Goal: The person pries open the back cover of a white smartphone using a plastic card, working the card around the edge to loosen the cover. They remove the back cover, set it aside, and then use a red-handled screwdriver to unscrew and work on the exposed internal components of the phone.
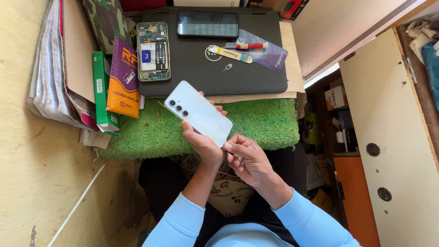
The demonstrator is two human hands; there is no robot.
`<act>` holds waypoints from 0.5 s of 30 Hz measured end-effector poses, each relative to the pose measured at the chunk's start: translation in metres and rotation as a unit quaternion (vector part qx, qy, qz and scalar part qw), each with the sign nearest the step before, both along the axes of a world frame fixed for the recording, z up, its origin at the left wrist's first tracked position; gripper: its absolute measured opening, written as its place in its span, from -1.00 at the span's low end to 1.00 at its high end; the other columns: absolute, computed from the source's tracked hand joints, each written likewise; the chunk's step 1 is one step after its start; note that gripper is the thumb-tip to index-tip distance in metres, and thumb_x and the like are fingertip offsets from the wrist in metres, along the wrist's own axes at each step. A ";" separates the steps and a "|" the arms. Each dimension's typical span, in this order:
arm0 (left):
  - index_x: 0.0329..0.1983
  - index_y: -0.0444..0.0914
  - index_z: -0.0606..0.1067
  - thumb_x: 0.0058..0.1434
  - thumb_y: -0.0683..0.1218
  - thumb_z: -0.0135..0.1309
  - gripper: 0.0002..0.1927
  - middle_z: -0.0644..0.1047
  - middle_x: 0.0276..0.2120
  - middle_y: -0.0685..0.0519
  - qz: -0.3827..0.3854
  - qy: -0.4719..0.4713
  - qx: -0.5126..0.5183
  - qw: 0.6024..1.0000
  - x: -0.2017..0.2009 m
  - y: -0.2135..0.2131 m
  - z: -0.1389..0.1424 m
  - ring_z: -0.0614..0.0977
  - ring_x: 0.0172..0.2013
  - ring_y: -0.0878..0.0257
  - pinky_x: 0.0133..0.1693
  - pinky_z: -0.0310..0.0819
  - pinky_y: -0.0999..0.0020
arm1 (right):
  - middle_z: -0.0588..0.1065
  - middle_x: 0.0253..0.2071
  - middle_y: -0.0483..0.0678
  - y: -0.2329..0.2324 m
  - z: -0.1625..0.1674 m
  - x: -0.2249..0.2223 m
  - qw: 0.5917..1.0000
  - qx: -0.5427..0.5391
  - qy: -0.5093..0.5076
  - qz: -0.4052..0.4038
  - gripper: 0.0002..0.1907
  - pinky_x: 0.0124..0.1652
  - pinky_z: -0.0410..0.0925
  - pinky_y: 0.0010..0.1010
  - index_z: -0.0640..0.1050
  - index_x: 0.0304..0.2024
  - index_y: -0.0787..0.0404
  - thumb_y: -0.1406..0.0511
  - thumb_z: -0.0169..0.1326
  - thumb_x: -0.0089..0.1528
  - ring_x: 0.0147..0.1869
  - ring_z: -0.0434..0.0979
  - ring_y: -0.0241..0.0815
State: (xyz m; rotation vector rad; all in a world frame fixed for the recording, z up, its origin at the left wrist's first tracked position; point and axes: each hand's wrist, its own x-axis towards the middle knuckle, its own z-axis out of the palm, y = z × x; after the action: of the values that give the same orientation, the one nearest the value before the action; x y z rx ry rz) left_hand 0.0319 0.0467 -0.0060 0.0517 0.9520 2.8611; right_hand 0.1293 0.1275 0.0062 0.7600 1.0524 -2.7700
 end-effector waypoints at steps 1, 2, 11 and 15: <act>0.44 -0.37 0.22 0.39 0.38 -0.45 -0.14 0.44 -0.02 -0.10 -0.002 0.003 -0.002 1.000 0.000 0.000 0.000 0.55 -0.11 0.11 -0.04 0.51 0.10 | 0.52 -0.55 -0.07 0.000 0.000 0.000 1.000 0.000 0.002 0.002 -0.90 -0.67 0.21 -0.71 0.50 -0.32 0.31 0.41 0.15 0.28 -0.63 0.42 -0.47; 0.44 -0.37 0.22 0.39 0.37 -0.46 -0.14 0.44 -0.02 -0.09 -0.003 0.006 -0.004 1.000 0.000 -0.001 0.000 0.55 -0.10 0.11 -0.03 0.50 0.10 | 0.52 -0.55 -0.06 0.000 0.000 -0.001 1.000 -0.001 0.004 0.004 -0.90 -0.67 0.21 -0.71 0.49 -0.32 0.31 0.41 0.15 0.28 -0.63 0.42 -0.46; 0.43 -0.37 0.24 0.40 0.34 -0.46 -0.18 0.46 -0.05 -0.06 -0.030 -0.020 0.008 0.999 0.000 -0.003 0.004 0.55 -0.12 0.15 -0.04 0.54 0.12 | 0.52 -0.54 -0.07 0.000 -0.004 0.003 0.999 0.008 0.024 0.020 -0.89 -0.64 0.22 -0.71 0.49 -0.33 0.29 0.41 0.15 0.29 -0.63 0.41 -0.47; 0.42 -0.37 0.25 0.41 0.33 -0.45 -0.18 0.46 -0.06 -0.06 -0.037 -0.031 0.022 0.999 -0.002 -0.003 0.006 0.55 -0.13 0.15 -0.05 0.53 0.13 | 0.52 -0.55 -0.08 0.001 -0.006 0.001 1.000 0.004 0.021 0.021 -0.88 -0.66 0.19 -0.71 0.48 -0.35 0.28 0.41 0.15 0.29 -0.64 0.39 -0.47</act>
State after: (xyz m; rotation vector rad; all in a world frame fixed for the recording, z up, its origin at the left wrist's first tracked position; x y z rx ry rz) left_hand 0.0301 0.0435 -0.0004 0.0019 0.8582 2.7989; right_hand 0.1307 0.1280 -0.0001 0.6761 1.0758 -2.7591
